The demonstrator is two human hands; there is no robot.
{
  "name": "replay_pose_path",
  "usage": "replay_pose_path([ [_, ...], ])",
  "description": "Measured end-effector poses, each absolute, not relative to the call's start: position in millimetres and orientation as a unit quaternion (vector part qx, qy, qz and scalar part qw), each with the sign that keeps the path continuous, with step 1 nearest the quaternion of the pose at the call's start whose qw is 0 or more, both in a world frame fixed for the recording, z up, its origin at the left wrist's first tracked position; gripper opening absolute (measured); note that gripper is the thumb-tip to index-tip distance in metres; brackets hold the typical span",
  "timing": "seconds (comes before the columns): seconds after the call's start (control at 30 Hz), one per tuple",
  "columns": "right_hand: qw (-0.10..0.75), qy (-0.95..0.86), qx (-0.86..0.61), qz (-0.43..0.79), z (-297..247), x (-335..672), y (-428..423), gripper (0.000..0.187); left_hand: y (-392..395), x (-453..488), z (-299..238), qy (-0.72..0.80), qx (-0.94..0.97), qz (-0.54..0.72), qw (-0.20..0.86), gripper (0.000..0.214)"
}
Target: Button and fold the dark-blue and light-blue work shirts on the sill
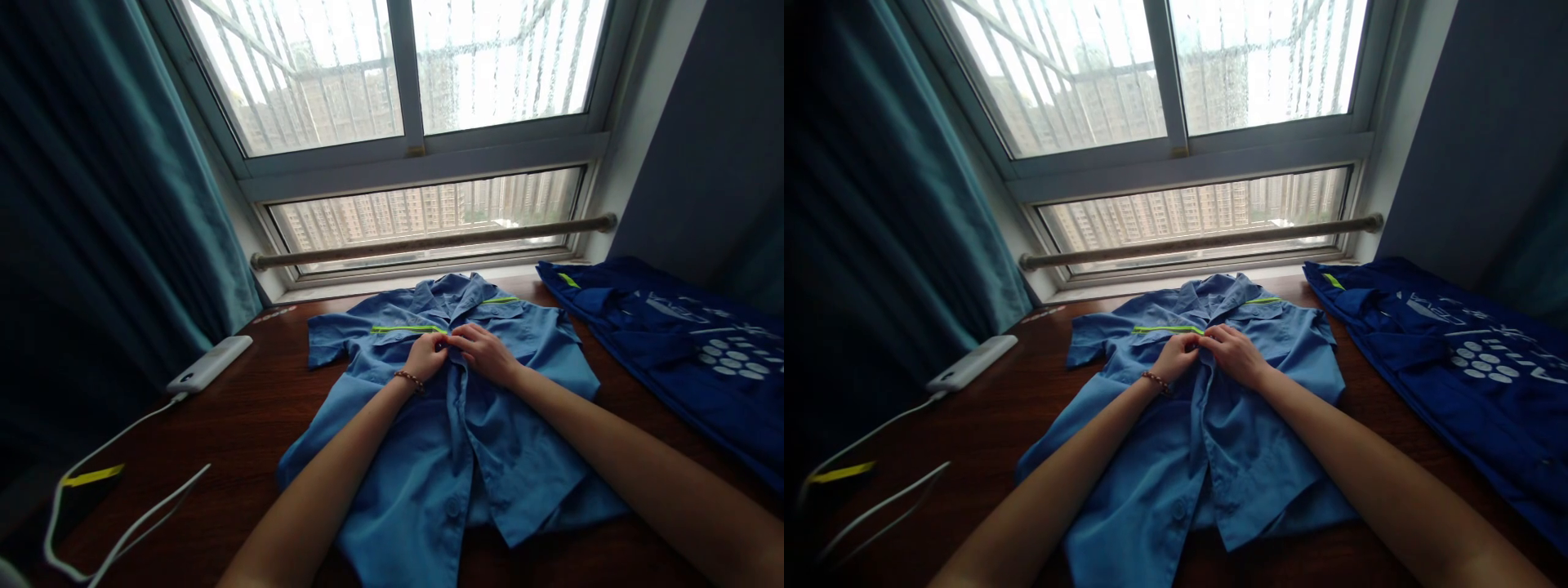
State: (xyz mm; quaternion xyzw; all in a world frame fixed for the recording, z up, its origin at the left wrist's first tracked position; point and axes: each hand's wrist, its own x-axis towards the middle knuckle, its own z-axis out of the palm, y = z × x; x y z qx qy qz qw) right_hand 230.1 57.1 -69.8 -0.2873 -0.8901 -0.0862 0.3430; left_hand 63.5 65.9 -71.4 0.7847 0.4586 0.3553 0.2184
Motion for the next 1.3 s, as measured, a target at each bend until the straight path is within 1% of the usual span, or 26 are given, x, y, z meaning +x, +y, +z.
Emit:
replay_pose_path([
  [0.13, 0.314, -0.895, -0.283, -0.143, -73.3, 231.6, 57.6, 0.019, 57.9, 67.1, -64.7, 0.471, 0.8, 0.339, 0.15, 0.015],
  [0.2, 0.304, -0.889, -0.292, -0.178, -74.5, 231.7, 56.1, 0.019, 55.4, 68.9, -62.1, 0.475, 0.795, 0.348, 0.144, 0.012],
  [0.27, 0.312, -0.879, -0.301, -0.196, -75.3, 232.3, 54.2, 0.022, 54.9, 70.1, -60.8, 0.47, 0.78, 0.37, 0.183, 0.009],
  [0.33, 0.337, -0.869, -0.307, -0.192, -76.1, 233.2, 52.7, 0.023, 56.1, 70.7, -61.1, 0.458, 0.752, 0.402, 0.253, 0.009],
  [0.5, 0.426, -0.821, -0.354, -0.137, -77.9, 233.9, 53.8, 0.024, 59.6, 70.1, -65.6, 0.411, 0.648, 0.465, 0.441, 0.012],
  [0.57, 0.452, -0.806, -0.366, -0.106, -78.1, 233.0, 55.1, 0.025, 60.3, 69.3, -67.4, 0.393, 0.615, 0.473, 0.494, 0.016],
  [0.63, 0.472, -0.795, -0.376, -0.064, -77.9, 231.5, 55.9, 0.024, 61.0, 68.3, -69.0, 0.378, 0.604, 0.477, 0.514, 0.02],
  [0.73, 0.501, -0.766, -0.403, -0.006, -77.4, 228.6, 55.9, 0.022, 62.6, 67.0, -71.5, 0.365, 0.614, 0.482, 0.507, 0.024],
  [0.83, 0.51, -0.754, -0.412, 0.027, -77.4, 226.7, 55.3, 0.019, 63.3, 66.9, -72.7, 0.364, 0.638, 0.481, 0.479, 0.027],
  [0.9, 0.506, -0.759, -0.408, 0.032, -77.6, 226.8, 55.2, 0.017, 61.8, 67.3, -71.8, 0.374, 0.666, 0.48, 0.432, 0.028],
  [0.97, 0.495, -0.772, -0.396, 0.031, -77.7, 227.8, 55.4, 0.017, 58.6, 67.6, -69.6, 0.388, 0.71, 0.47, 0.352, 0.025],
  [1.03, 0.486, -0.786, -0.38, 0.042, -77.5, 229.2, 56.2, 0.016, 54.5, 67.3, -67.1, 0.393, 0.765, 0.447, 0.245, 0.02],
  [1.13, 0.494, -0.787, -0.357, 0.09, -76.7, 230.2, 57.0, 0.013, 49.9, 66.1, -65.7, 0.375, 0.829, 0.402, 0.101, 0.015],
  [1.2, 0.505, -0.779, -0.348, 0.129, -75.4, 229.7, 56.0, 0.01, 49.5, 65.0, -67.4, 0.367, 0.846, 0.383, 0.049, 0.015],
  [1.3, 0.506, -0.769, -0.345, 0.182, -72.3, 227.8, 50.9, 0.011, 51.8, 63.5, -71.9, 0.373, 0.852, 0.367, 0.011, 0.014],
])
